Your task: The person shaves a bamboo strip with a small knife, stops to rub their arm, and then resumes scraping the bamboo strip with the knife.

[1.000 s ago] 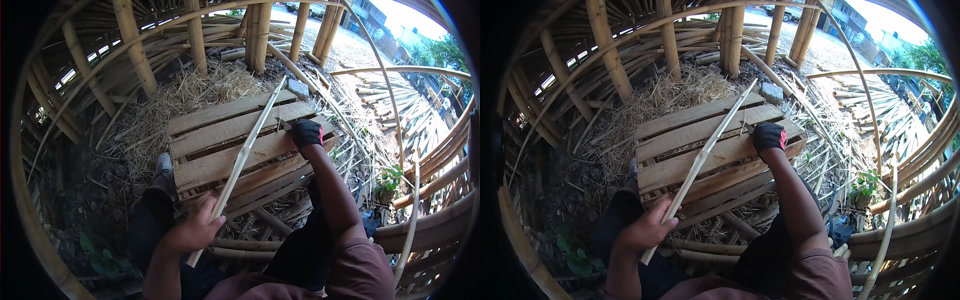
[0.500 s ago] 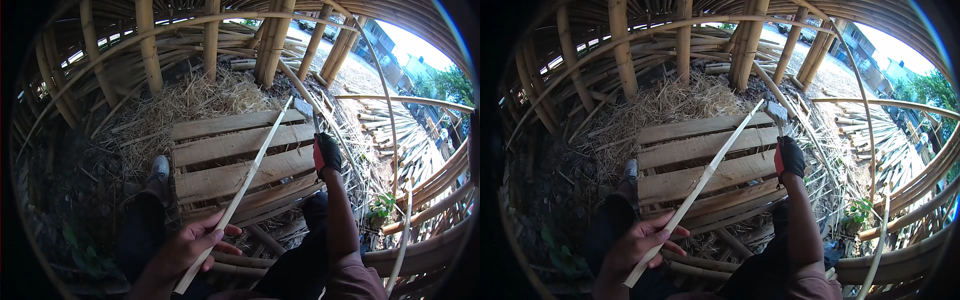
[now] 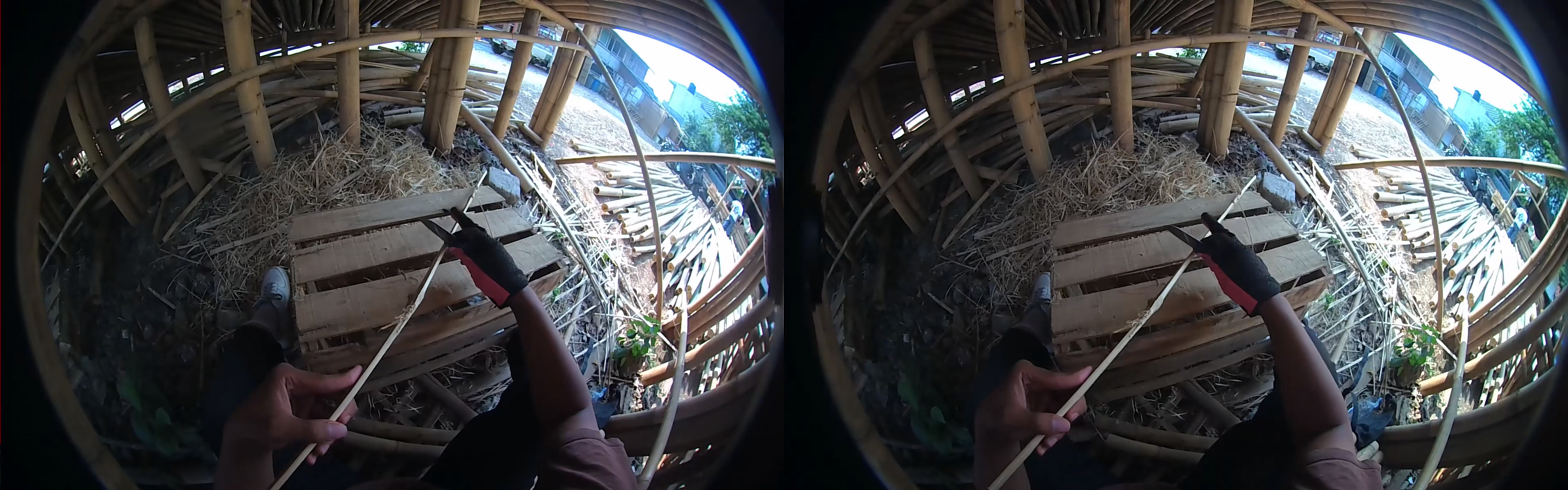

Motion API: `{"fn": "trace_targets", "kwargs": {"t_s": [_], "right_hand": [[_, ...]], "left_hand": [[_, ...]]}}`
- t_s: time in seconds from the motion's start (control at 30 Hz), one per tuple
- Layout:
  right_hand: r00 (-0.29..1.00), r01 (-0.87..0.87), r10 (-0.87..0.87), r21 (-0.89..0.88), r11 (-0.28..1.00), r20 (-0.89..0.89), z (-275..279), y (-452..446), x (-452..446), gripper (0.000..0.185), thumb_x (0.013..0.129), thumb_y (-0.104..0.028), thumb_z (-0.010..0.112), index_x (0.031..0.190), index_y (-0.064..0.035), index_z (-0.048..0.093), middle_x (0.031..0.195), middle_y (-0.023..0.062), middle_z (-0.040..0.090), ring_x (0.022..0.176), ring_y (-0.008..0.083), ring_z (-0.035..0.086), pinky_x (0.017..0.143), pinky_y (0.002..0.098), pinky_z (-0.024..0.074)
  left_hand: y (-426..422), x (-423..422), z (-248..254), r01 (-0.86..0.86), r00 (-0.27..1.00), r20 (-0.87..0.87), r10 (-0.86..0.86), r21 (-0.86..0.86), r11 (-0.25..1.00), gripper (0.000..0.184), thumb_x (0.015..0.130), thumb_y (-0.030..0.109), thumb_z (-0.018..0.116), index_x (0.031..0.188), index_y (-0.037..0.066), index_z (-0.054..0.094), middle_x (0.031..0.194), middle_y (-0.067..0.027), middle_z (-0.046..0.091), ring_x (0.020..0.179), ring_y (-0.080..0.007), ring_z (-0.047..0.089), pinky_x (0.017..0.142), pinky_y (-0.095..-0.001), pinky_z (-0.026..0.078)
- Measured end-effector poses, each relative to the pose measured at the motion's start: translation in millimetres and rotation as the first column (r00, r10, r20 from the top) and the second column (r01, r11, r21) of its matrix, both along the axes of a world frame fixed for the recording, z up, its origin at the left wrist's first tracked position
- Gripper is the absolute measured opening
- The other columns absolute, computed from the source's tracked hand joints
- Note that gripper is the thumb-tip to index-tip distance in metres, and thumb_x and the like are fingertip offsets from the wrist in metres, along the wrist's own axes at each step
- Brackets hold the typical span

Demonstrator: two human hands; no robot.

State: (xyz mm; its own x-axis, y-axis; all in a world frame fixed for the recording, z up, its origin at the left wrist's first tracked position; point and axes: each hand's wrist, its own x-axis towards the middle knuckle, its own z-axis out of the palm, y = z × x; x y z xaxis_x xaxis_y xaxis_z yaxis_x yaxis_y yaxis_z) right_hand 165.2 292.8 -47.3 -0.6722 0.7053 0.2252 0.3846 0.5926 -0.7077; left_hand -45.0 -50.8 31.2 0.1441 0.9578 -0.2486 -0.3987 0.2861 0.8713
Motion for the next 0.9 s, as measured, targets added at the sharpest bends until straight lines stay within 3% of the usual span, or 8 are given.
{"fn": "trace_targets", "kwargs": {"t_s": [0.07, 0.1, 0.23, 0.33, 0.43, 0.6, 0.77, 0.9], "right_hand": [[0.986, -0.13, 0.156, 0.319, 0.939, -0.057, -9, 1, -6, 0.018, 0.093, -0.013, 0.06, 0.109, -0.0079, 0.065, 0.121, 0.0126, 0.06, 0.096, 0.0312, 0.065, 0.082, 0.0387, 0.0519], [0.995, -0.047, 0.076, 0.383, 0.923, -0.062, -4, -7, -11, 0.013, 0.088, -0.01, 0.061, 0.099, -0.0094, 0.069, 0.105, 0.0113, 0.064, 0.095, 0.0319, 0.064, 0.08, 0.0413, 0.0517], [0.999, 0.032, -0.01, 0.587, 0.809, -0.042, 8, -28, -27, 0.008, 0.08, -0.01, 0.065, 0.084, -0.0113, 0.072, 0.088, 0.0088, 0.066, 0.09, 0.0314, 0.063, 0.076, 0.0417, 0.0509], [0.983, 0.092, 0.026, 0.608, 0.789, -0.182, 11, -41, -38, 0.006, 0.079, -0.012, 0.067, 0.083, -0.0108, 0.072, 0.091, 0.0088, 0.067, 0.089, 0.0313, 0.063, 0.077, 0.0419, 0.0508], [0.961, 0.064, 0.139, 0.683, 0.727, -0.238, 10, -44, -47, 0.007, 0.079, -0.013, 0.068, 0.084, -0.0103, 0.071, 0.093, 0.0085, 0.068, 0.09, 0.0314, 0.064, 0.078, 0.0427, 0.0508], [0.983, -0.036, 0.141, 0.633, 0.773, -0.117, 10, -52, -53, 0.008, 0.081, -0.013, 0.068, 0.088, -0.0107, 0.07, 0.093, 0.0085, 0.069, 0.089, 0.0311, 0.064, 0.077, 0.0429, 0.051], [0.972, 0.087, 0.097, 0.71, 0.698, -0.215, 7, -34, -49, 0.009, 0.084, -0.011, 0.065, 0.092, -0.0123, 0.07, 0.09, 0.0085, 0.069, 0.083, 0.032, 0.064, 0.072, 0.0437, 0.0506], [0.934, 0.303, -0.089, 0.64, 0.706, -0.345, -7, -5, -50, 0.011, 0.084, -0.011, 0.063, 0.093, -0.0138, 0.07, 0.088, 0.0091, 0.068, 0.08, 0.0325, 0.064, 0.068, 0.0446, 0.0492]], "left_hand": [[-4, -12, -2, 0.036, 0.999, -0.016, -0.036, 0.014, 0.999, 0.066, 0.08, -0.003, 0.072, 0.14, -0.004, 0.045, 0.091, -0.0093, 0.063, 0.064, -0.0108, 0.062, 0.05, -0.0231, 0.054], [-5, -17, -4, 0.071, 0.997, -0.027, -0.07, 0.03, 0.997, 0.067, 0.08, -0.002, 0.073, 0.14, -0.005, 0.045, 0.093, -0.0103, 0.064, 0.064, -0.0117, 0.063, 0.052, -0.0237, 0.055], [-10, -25, -11, 0.131, 0.991, 0.018, -0.135, 0.147, 0.98, 0.063, 0.084, 0.006, 0.073, 0.139, -0.005, 0.046, 0.091, -0.0138, 0.065, 0.063, -0.0155, 0.065, 0.054, -0.0251, 0.056], [-9, -30, -19, 0.088, 0.985, 0.139, -0.105, 0.121, 0.989, 0.062, 0.089, 0.017, 0.07, 0.14, -0.006, 0.043, 0.086, -0.0182, 0.066, 0.062, -0.0205, 0.068, 0.054, -0.0276, 0.058], [-1, -24, -18, -0.093, 0.942, 0.307, 0.137, -0.155, 0.984, 0.056, 0.099, 0.03, 0.055, 0.137, -0.007, 0.036, 0.071, -0.0143, 0.061, 0.051, -0.0201, 0.063, 0.046, -0.0288, 0.056], [10, -14, -11, -0.005, 0.99, 0.137, 0.014, -0.065, 0.998, 0.059, 0.104, 0.03, 0.043, 0.144, -0.011, 0.028, 0.063, -0.0082, 0.055, 0.042, -0.0124, 0.054, 0.04, -0.0254, 0.051], [1, -7, -5, -0.017, 0.906, 0.421, 0.039, -0.056, 0.998, 0.055, 0.107, 0.02, 0.033, 0.145, -0.016, 0.018, 0.055, -0.0073, 0.049, 0.038, -0.0097, 0.051, 0.032, -0.022, 0.046], [-4, -11, -6, 0.026, 0.877, 0.48, -0.013, -0.022, 0.999, 0.055, 0.108, 0.019, 0.03, 0.146, -0.016, 0.012, 0.055, -0.0073, 0.05, 0.037, -0.0099, 0.05, 0.032, -0.0215, 0.044]]}}
